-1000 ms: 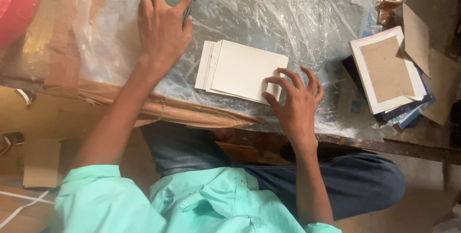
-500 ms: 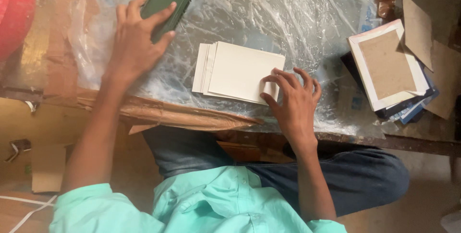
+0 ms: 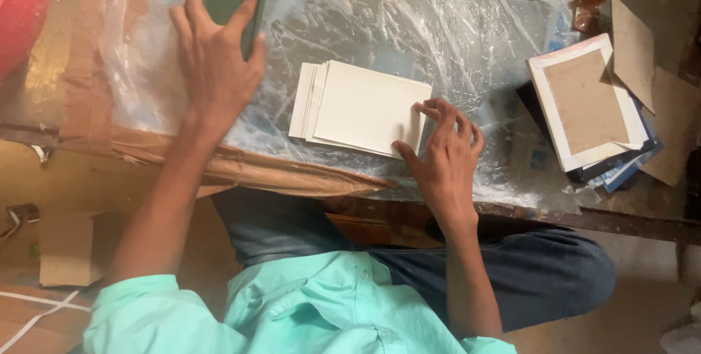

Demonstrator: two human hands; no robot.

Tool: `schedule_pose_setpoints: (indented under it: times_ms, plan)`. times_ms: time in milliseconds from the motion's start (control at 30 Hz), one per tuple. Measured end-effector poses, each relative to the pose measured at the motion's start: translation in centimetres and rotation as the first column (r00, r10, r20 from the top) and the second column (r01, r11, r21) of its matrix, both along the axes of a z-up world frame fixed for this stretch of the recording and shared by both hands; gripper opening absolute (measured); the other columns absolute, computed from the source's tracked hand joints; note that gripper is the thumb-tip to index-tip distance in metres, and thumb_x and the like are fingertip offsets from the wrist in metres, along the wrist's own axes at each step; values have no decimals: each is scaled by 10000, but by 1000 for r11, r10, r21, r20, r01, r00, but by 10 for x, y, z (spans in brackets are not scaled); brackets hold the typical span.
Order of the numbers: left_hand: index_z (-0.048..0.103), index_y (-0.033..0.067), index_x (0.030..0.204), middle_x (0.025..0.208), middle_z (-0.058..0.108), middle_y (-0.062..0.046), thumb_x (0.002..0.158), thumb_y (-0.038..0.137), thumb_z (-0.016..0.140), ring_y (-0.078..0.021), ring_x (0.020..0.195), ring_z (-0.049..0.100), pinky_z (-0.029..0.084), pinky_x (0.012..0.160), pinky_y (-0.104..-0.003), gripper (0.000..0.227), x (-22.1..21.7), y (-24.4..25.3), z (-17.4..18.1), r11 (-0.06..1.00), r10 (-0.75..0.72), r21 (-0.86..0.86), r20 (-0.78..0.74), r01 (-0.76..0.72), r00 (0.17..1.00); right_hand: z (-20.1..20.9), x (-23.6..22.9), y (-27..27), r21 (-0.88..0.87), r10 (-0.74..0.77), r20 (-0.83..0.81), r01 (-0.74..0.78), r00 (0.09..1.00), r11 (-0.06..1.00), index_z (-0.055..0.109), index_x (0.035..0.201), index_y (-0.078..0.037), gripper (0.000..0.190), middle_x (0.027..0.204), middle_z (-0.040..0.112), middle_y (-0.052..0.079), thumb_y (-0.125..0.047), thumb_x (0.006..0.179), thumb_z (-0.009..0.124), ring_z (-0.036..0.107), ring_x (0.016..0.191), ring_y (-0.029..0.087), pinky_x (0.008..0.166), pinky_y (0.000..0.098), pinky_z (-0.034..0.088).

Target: The person sits on the floor and repeatedly smooths the edges and surfaces of small white paper sheets using a green rectangular tool. The person opens and closes the sheets, aligns them, and rubs the tool along the edges and faces.

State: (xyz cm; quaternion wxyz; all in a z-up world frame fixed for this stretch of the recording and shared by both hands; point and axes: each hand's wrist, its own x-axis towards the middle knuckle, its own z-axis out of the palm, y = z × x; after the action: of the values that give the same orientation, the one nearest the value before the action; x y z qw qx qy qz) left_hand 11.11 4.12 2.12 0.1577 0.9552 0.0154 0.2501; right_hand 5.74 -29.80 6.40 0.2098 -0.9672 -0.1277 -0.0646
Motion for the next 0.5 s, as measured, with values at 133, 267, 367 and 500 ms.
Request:
schedule_pose_setpoints:
  times_ms: [133, 267, 367, 500]
  plan:
    - [647, 183, 1496, 1442, 395, -344, 950, 258, 790, -483, 1304, 383, 452, 999, -518, 568, -10, 19, 10, 986, 148, 86, -36, -144, 988, -3, 0, 0, 6, 7, 14, -7, 1000, 1000, 404, 1382, -62, 822, 1357, 644, 78, -276, 756, 892, 476, 1356, 322, 1126, 637, 223]
    - [609, 215, 1510, 1463, 396, -301, 976, 270, 775, -447, 1323, 383, 428, 1036, -518, 562, -18, 23, 20, 982, 107, -137, -169, -131, 980, -4, -1, -1, 13, 7, -13, -7, 1000, 1000, 412, 1402, -73, 786, 1353, 631, 71, -251, 796, 879, 462, 1375, 333, 1127, 674, 189]
    - [628, 250, 1525, 1458, 436, -255, 967, 264, 789, -420, 1316, 410, 412, 1098, -505, 580, -12, 11, 20, 965, -2, -260, -131, -32, 991, -4, 3, 2, 7, -3, -26, 4, 1000, 1000, 413, 1401, -77, 801, 1340, 632, 70, -245, 770, 877, 453, 1368, 340, 1116, 687, 192]
    - [684, 249, 1414, 1422, 459, -246, 905, 244, 814, -425, 1277, 422, 439, 1079, -490, 525, -14, -9, 6, 996, 15, -83, -106, -23, 994, -6, -3, 1, -6, -3, -16, 3, 1000, 1000, 437, 1380, -84, 752, 1346, 627, 71, -240, 784, 869, 455, 1363, 330, 1118, 694, 207]
